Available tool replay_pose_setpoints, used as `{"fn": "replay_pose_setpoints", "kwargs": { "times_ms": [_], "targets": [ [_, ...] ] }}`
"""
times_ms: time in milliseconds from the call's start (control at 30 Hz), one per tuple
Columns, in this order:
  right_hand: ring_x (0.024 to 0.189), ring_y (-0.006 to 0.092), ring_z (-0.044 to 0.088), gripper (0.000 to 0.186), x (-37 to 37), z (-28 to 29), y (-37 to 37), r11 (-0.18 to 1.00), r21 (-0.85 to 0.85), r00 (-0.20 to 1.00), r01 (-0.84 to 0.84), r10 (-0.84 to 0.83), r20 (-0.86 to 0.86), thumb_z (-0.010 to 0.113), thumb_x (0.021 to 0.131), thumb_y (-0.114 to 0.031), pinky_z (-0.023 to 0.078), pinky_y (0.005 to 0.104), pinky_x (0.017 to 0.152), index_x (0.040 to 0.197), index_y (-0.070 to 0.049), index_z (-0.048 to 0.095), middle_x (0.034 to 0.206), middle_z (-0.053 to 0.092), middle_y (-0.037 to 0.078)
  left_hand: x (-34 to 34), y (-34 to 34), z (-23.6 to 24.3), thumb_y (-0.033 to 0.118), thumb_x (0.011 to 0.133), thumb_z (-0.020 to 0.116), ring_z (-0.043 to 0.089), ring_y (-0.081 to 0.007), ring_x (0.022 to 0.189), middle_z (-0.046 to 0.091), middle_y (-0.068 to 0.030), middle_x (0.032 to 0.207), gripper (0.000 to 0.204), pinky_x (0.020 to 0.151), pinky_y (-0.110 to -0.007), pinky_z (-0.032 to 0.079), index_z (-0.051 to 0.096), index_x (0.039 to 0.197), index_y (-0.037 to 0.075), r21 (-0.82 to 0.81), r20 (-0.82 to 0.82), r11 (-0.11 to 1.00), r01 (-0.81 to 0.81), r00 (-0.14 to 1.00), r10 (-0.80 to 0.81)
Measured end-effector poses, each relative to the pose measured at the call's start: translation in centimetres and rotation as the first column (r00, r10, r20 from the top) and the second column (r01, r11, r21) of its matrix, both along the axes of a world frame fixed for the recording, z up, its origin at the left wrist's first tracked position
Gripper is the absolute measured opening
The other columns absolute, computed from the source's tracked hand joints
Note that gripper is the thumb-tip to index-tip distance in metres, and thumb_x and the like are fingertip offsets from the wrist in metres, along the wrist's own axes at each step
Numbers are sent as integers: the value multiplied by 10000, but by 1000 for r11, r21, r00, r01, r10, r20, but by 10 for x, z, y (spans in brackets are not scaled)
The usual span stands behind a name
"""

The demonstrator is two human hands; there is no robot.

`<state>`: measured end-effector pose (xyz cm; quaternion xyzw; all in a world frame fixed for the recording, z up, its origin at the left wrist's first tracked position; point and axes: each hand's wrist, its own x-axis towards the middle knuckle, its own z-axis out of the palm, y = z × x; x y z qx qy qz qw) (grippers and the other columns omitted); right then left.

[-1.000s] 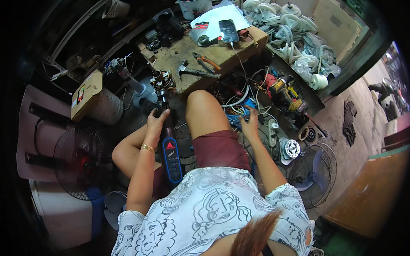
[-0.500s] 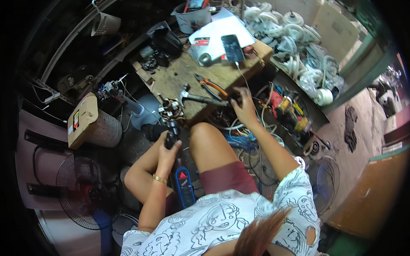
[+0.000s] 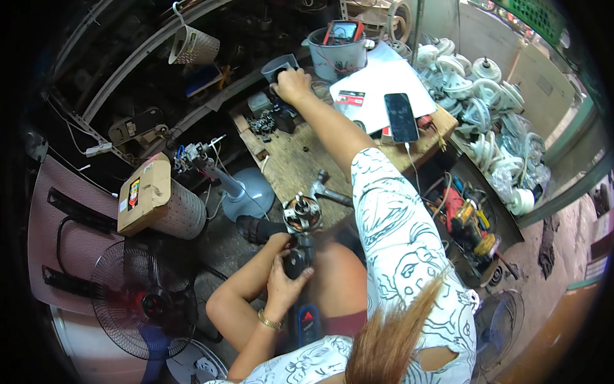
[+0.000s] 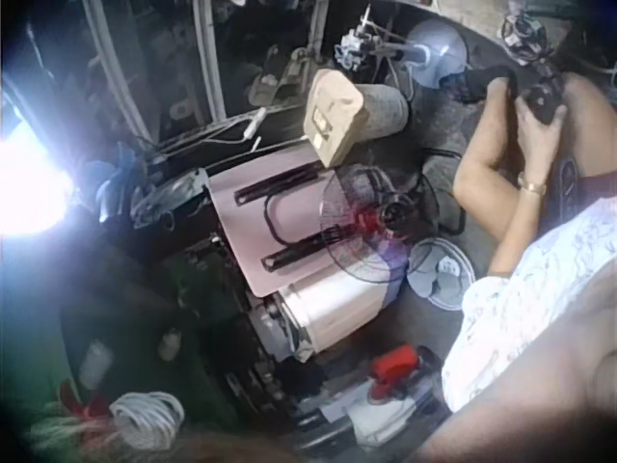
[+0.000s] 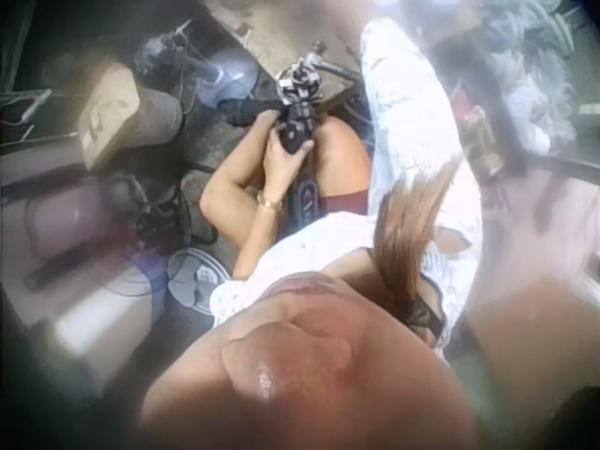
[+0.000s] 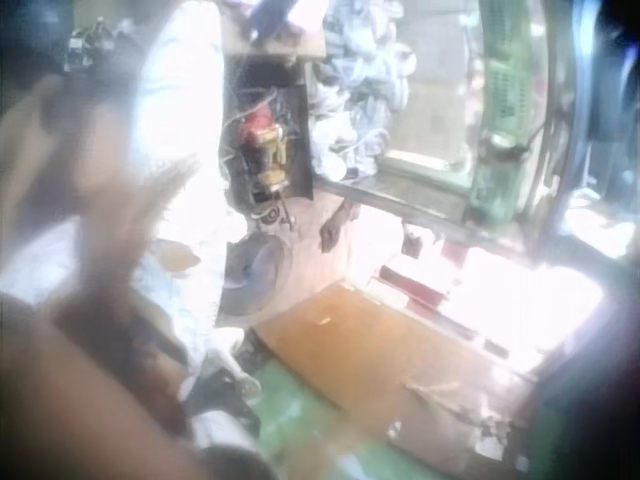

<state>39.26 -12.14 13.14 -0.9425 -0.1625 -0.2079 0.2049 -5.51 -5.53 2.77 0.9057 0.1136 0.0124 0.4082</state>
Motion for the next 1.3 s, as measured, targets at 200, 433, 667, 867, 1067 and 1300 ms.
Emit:
{"fn": "replay_pose_setpoints", "kwargs": {
  "times_ms": [200, 433, 667, 867, 1067, 1300],
  "targets": [
    [1121, 348, 570, 276, 25, -16, 43, 994, -15, 993, 109, -109, -47, 745, 755, -344, 374, 547, 931, 929, -130, 760, 1031, 722, 92, -6, -4, 5, 430, 720, 812, 590, -394, 1078, 514, -237, 1273, 890, 880, -455, 505, 384, 1353, -26, 31, 79, 999, -20, 997, 17],
    [802, 190, 687, 235, 73, 46, -78, 603, 770, 946, -210, 325, 3, 732, 836, -253, 528, 340, 682, 957, -51, 720, 942, 725, 102, 9, -24, 17, 384, 700, 823, 410, -424, 1234, 455, -259, 1253, 941, 1034, -498, 360, 345, 1395, -34, 149, 343, 988, 46, 935, -95],
    [721, 162, 637, 221, -222, 66, -196, 639, 634, 813, -435, 581, -28, 670, 894, -221, 497, 339, 650, 1014, -43, 615, 805, 668, 62, 20, -76, 65, 529, 798, 734, 410, -297, 1301, 351, -116, 1433, 985, 1066, -452, 368, 205, 1507, 98, -760, 462, 556, 336, 881, 99],
    [811, 365, 639, 148, -417, -3, -256, 919, 237, 869, -315, 379, -318, 635, 843, -147, 506, 439, 690, 959, -58, 608, 831, 649, 163, 54, -159, -8, 776, 705, 624, 494, -242, 1243, 524, -61, 1350, 974, 1058, -444, 406, 425, 1418, 143, -974, 136, -220, 61, 929, -345],
    [750, 186, 675, 145, -349, -97, -326, 774, 634, 859, -1, 325, -395, 643, 887, -153, 526, 347, 696, 949, -29, 687, 817, 708, 102, 66, -177, -27, 766, 778, 513, 444, -404, 1299, 520, -134, 1360, 884, 1069, -622, 335, 465, 1393, 132, -916, -121, -303, -265, 899, -420],
    [963, 394, 674, 245, -215, -286, -429, 747, -172, 530, 642, -595, -604, 634, 806, -150, 533, 483, 817, 991, -2, 698, 990, 693, 239, 73, -163, -27, 884, 676, 473, 327, -496, 1362, 413, -160, 1472, 1074, 1018, -771, 251, 382, 1469, 166, -850, -102, -410, -332, 866, -490]
  ]
}}
